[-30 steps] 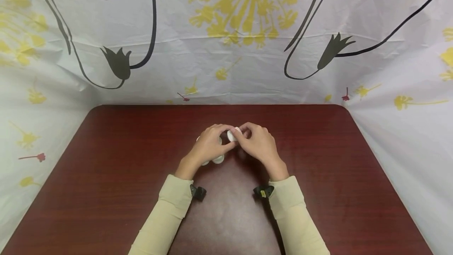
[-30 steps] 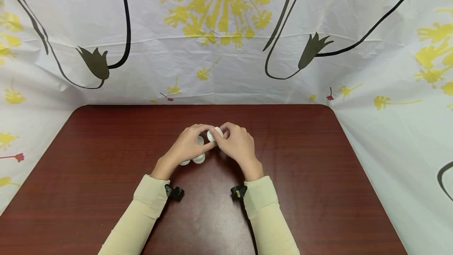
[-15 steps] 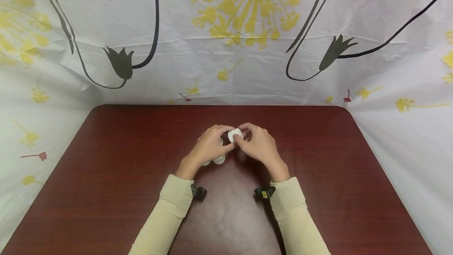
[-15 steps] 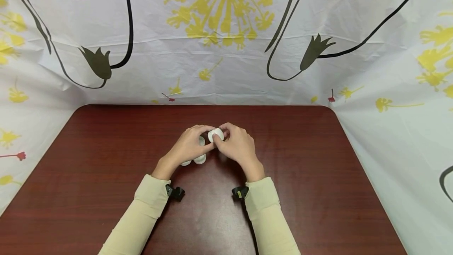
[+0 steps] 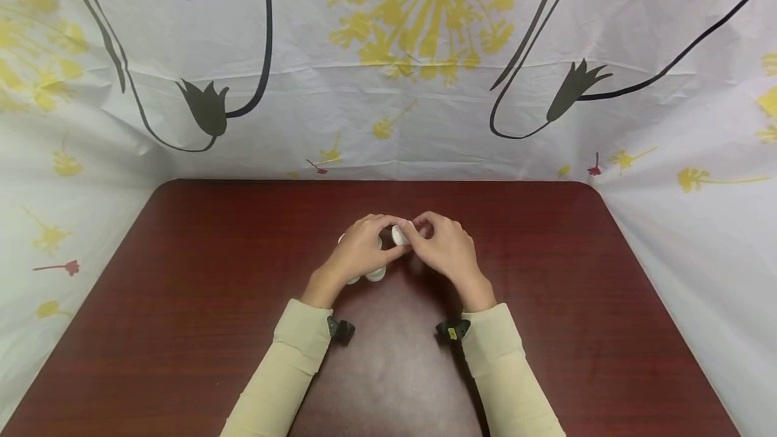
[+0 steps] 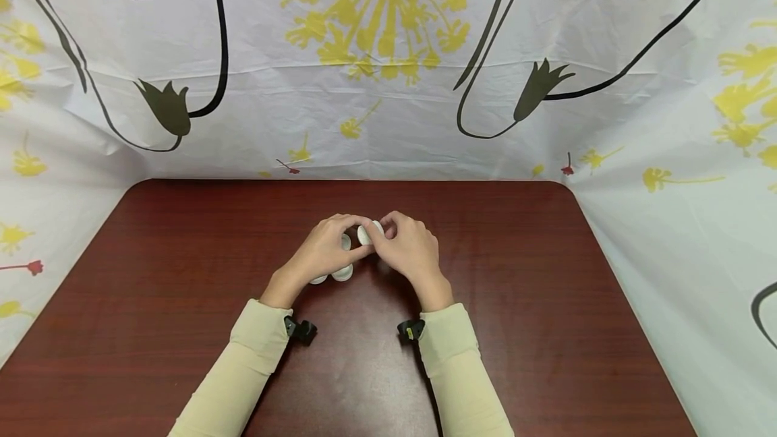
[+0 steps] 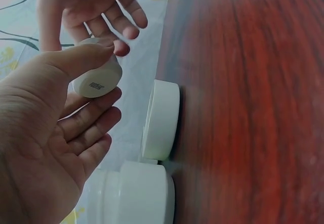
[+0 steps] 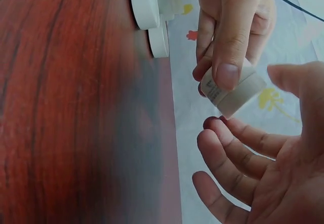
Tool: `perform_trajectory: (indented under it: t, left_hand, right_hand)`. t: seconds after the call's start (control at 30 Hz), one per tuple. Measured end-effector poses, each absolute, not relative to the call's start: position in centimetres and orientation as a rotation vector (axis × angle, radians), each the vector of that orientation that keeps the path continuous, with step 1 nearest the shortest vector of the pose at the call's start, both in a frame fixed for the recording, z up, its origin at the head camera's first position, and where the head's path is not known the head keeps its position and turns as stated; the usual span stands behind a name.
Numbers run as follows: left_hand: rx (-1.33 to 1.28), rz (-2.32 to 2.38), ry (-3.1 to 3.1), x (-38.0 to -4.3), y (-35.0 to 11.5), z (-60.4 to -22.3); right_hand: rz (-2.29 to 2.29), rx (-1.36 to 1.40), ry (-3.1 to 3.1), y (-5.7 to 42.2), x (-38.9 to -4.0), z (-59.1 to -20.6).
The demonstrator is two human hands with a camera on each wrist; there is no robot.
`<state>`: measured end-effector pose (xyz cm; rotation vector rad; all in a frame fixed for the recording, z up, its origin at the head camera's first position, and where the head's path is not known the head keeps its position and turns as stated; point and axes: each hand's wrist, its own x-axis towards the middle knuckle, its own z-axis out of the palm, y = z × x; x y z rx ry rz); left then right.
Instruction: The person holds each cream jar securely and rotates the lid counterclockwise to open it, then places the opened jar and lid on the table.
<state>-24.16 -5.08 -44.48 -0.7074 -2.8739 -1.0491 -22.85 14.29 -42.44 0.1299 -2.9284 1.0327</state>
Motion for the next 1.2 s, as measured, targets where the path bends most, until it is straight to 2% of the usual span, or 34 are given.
perform_trajectory:
  t: [1.2]
  left_hand:
    - [-0.689, -1.054, -2.867, -24.46, -5.27, -44.48]
  right_hand:
    - [1.131, 0.289, -2.903, 14.2, -22.88, -42.36]
